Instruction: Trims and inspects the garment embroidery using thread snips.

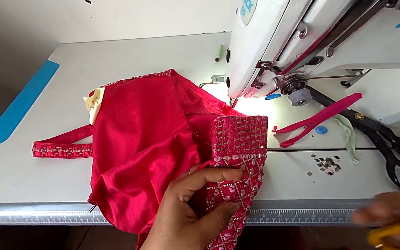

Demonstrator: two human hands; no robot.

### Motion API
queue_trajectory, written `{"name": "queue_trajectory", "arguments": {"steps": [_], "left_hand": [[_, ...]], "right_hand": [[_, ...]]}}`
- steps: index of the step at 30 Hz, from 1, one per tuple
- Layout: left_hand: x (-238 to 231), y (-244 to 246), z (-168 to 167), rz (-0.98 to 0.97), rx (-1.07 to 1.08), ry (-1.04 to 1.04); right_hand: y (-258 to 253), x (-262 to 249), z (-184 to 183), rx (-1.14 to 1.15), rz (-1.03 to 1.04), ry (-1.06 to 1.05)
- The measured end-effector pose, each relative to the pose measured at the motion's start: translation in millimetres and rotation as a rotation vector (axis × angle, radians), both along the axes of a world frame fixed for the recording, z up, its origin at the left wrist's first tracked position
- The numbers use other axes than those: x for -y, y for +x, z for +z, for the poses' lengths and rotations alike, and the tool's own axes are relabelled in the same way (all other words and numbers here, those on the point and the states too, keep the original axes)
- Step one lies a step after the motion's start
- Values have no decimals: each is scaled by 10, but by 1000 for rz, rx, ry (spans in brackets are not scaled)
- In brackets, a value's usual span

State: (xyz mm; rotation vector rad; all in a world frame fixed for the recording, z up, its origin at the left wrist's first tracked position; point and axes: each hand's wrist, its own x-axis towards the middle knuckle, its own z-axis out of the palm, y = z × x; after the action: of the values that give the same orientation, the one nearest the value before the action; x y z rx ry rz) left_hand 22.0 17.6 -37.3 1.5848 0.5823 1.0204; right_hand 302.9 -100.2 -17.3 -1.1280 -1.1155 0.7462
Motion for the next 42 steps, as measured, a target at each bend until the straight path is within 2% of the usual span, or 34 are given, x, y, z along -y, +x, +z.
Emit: {"name": "queue_trajectory", "arguments": {"steps": [5,10,17,20,27,36,42], "left_hand": [[25,-3,46,-53,66,-85],[18,-2,45,-62,88,-97],[-12,8,32,-99,165,-163],[-5,46,33,-67,224,-219],[-40,25,25,-69,204,-241],[-46,27,14,-85,209,-240],[-64,33,8,-80,163,-161]], "right_hand": [[-632,-106,15,31,490,-224],[-761,-251,-2,19,630,-280],[-688,-352,94,87,661,-309],[-749,-368,94,18,675,-324],[-820,-387,11,-264,733,-391],[-801,-396,32,-300,754,-417],[-816,-398,44,-340,726,-422]]}}
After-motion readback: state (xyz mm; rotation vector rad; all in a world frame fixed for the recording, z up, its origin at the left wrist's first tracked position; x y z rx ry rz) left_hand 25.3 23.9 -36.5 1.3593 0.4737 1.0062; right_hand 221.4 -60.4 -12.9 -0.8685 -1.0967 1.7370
